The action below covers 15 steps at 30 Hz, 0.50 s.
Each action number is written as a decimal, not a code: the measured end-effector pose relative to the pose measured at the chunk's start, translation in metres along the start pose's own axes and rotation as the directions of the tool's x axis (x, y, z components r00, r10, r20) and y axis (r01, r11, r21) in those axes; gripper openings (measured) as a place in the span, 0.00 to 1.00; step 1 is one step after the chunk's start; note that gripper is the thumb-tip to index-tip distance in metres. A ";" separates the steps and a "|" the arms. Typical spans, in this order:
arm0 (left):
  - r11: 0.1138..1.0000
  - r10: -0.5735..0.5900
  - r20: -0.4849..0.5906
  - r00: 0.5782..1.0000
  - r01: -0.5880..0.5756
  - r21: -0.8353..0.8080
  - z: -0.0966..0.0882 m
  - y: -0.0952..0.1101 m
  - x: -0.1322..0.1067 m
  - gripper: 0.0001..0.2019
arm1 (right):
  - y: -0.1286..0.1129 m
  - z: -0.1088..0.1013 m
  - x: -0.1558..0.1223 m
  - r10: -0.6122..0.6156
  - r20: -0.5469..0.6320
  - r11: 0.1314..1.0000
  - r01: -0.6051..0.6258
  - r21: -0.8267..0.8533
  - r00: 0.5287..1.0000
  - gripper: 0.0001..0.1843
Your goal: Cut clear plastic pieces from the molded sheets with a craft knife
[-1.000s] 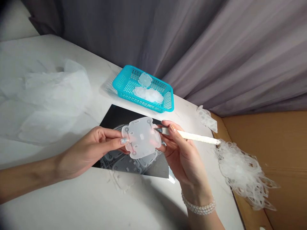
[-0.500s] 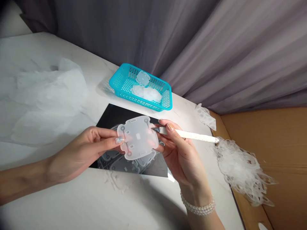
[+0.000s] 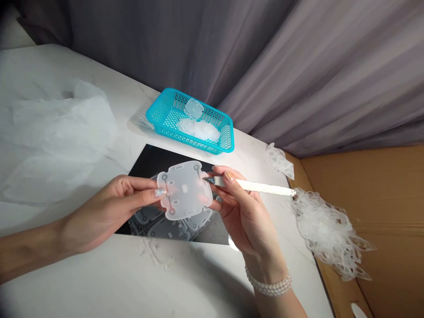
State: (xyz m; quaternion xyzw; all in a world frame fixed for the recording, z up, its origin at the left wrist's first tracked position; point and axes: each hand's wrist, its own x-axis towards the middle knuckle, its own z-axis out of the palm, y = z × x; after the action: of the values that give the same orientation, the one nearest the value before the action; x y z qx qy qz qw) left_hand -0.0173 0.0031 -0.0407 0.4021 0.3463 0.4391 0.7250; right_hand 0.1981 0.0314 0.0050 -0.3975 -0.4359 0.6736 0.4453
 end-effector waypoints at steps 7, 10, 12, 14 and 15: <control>0.995 -0.097 -0.081 0.992 0.096 -0.013 -0.003 -0.001 0.003 0.15 | 0.002 -0.008 0.018 -0.133 -0.102 0.984 0.120 -0.131 0.986 0.07; 0.981 -0.184 -0.110 0.977 0.189 0.040 -0.004 -0.002 0.004 0.18 | 0.003 -0.018 0.056 -0.464 -0.188 0.846 0.370 -0.384 0.866 0.10; 0.962 -0.219 -0.051 0.974 0.224 0.153 -0.004 -0.002 0.004 0.18 | 0.003 -0.023 0.091 -0.672 -0.136 0.627 0.461 -0.628 0.728 0.13; 0.917 -0.217 0.037 0.975 0.191 0.350 -0.003 -0.002 0.002 0.16 | 0.003 -0.028 0.128 -0.711 0.005 0.406 0.416 -0.814 0.704 0.17; 0.872 -0.194 0.083 0.978 0.133 0.471 -0.003 -0.002 0.000 0.16 | 0.004 -0.030 0.143 -0.672 0.067 0.338 0.386 -0.858 0.738 0.18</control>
State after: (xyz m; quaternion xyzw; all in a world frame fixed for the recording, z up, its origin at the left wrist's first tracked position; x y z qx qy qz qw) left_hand -0.0192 0.0031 -0.0437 0.5596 0.4268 0.2543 0.6633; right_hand 0.1839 0.1725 -0.0287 -0.4882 -0.7316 0.1291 0.4580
